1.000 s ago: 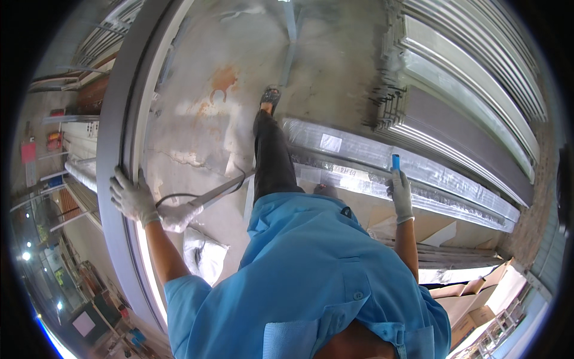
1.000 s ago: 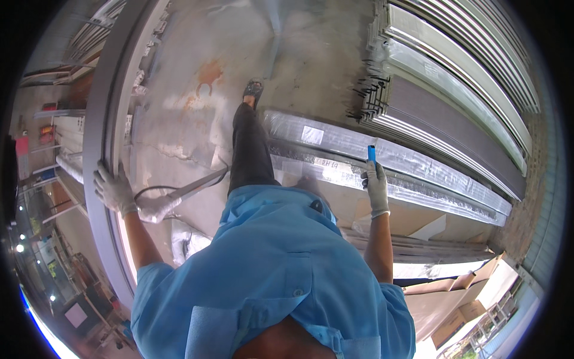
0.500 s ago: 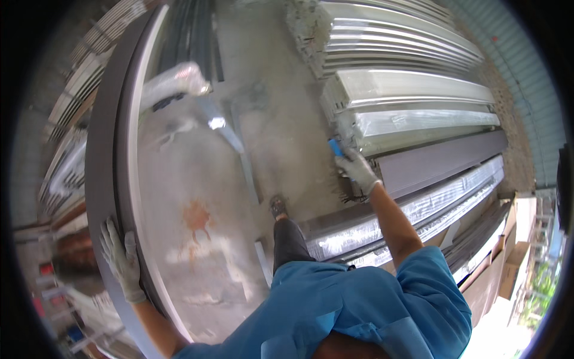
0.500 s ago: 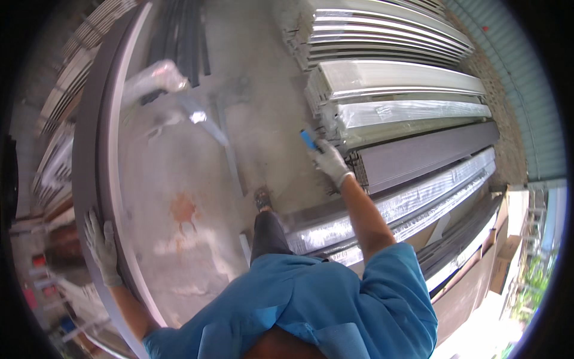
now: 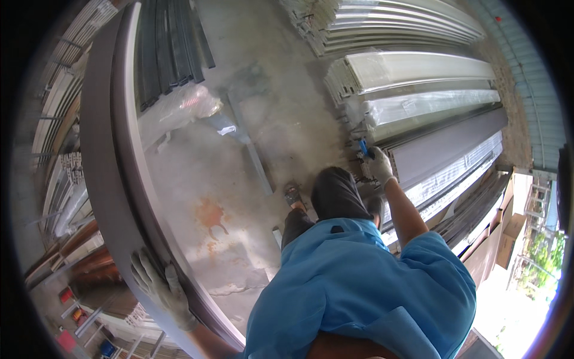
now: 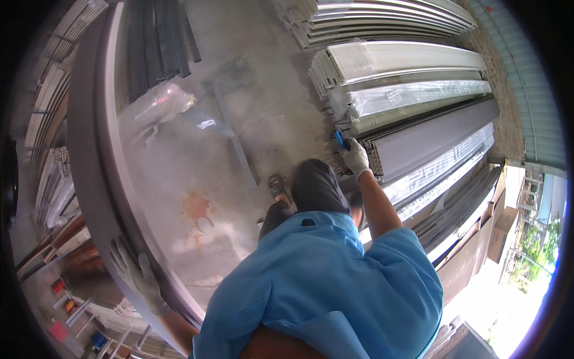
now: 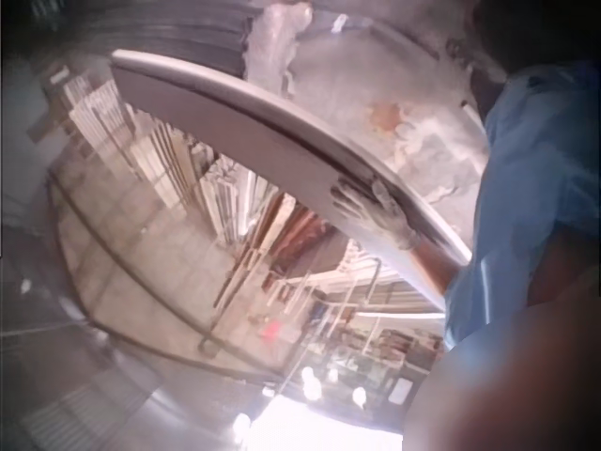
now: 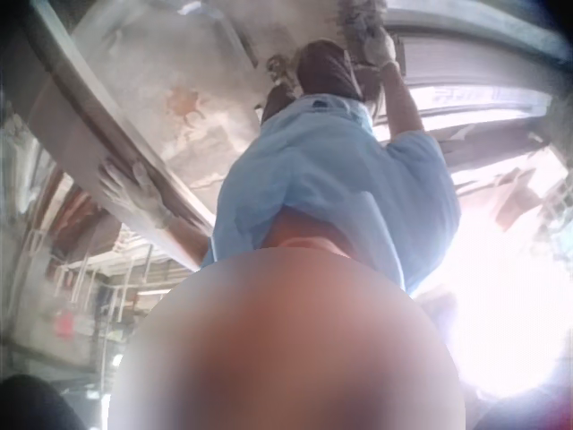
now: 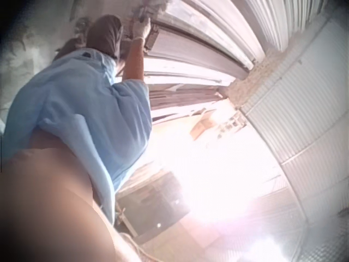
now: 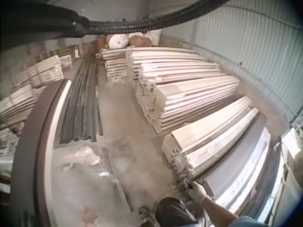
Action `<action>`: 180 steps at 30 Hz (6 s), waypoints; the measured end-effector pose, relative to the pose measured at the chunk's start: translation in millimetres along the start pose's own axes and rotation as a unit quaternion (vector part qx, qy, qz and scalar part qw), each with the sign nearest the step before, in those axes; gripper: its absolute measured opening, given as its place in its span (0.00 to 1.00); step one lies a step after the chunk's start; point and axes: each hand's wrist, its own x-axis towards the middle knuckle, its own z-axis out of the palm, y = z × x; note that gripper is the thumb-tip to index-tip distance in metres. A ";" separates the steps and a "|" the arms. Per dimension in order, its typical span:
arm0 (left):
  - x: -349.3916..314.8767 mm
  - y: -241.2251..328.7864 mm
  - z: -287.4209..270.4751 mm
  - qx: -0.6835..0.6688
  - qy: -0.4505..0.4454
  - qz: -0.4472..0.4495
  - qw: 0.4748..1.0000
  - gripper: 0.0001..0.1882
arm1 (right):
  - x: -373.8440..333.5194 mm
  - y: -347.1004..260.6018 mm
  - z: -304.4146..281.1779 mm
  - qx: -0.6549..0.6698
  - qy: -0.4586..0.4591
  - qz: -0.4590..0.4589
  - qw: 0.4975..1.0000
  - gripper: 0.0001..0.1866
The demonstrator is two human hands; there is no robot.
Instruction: The person picks up a large flat panel from a stack, places it on a stand, and applies a black sealant strip along its edge using a blue caulking gun. The person then picks up another panel and repeats the process.
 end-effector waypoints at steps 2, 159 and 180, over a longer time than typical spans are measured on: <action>1.7 1.3 -1.3 0.003 -0.016 -0.018 1.000 0.41 | 32.9 7.3 -4.4 -0.013 0.010 0.008 1.000 0.24; 2.6 383.2 200.9 -0.439 0.890 0.059 -0.108 0.35 | -167.2 -570.5 -106.2 -0.287 -0.399 -0.868 -0.069 0.34; -16.9 594.8 164.9 -0.145 0.981 0.109 -0.067 0.28 | -194.7 -461.9 -221.3 -0.242 -0.275 -0.851 -0.376 0.26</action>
